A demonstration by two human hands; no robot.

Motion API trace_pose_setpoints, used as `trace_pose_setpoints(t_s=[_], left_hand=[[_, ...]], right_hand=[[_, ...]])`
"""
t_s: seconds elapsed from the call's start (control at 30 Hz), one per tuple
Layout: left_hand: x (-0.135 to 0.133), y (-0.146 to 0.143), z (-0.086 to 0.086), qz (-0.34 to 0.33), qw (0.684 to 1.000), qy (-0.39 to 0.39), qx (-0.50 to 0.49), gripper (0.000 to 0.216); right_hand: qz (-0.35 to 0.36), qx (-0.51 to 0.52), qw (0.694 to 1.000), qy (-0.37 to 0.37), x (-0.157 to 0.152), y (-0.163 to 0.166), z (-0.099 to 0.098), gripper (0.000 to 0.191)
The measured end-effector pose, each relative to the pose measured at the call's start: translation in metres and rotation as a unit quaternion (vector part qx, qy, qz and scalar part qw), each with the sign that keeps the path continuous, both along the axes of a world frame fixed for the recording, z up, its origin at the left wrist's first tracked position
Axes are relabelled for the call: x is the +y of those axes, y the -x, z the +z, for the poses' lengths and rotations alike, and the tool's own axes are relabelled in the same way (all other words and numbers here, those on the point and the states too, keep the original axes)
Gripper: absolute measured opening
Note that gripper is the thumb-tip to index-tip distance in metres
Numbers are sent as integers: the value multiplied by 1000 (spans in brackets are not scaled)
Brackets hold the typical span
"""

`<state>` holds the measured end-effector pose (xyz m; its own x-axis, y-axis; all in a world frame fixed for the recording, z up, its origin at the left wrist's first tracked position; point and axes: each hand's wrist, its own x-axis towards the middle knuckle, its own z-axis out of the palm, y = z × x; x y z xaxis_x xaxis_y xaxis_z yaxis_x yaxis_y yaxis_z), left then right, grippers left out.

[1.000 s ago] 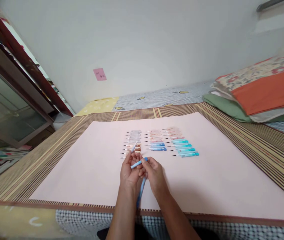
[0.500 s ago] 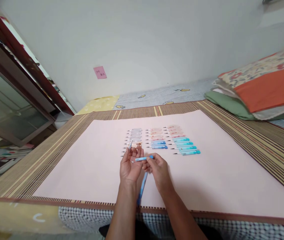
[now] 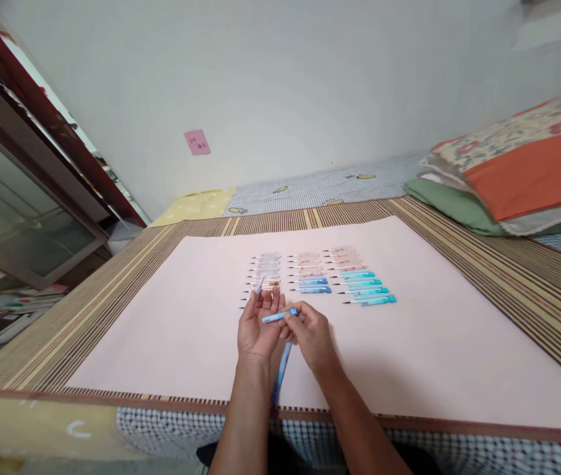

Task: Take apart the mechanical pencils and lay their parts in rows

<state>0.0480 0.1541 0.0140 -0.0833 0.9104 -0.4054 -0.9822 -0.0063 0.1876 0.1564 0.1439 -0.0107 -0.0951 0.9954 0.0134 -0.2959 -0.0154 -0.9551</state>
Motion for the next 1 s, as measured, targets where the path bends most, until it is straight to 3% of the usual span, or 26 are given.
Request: trace_pose_setpoints(t_s=[0.17, 0.5, 1.0], left_hand=[[-2, -3, 2, -19, 999, 13, 25, 18], [0, -4, -4, -51, 999, 15, 8, 13], [0, -1, -4, -46, 999, 19, 14, 16]], right_hand=[[-33, -20, 999, -12, -1, -1, 4, 33], [-32, -98, 994, -47, -1, -9, 3, 33], [-39, -54, 998, -2, 5, -15, 3, 32]])
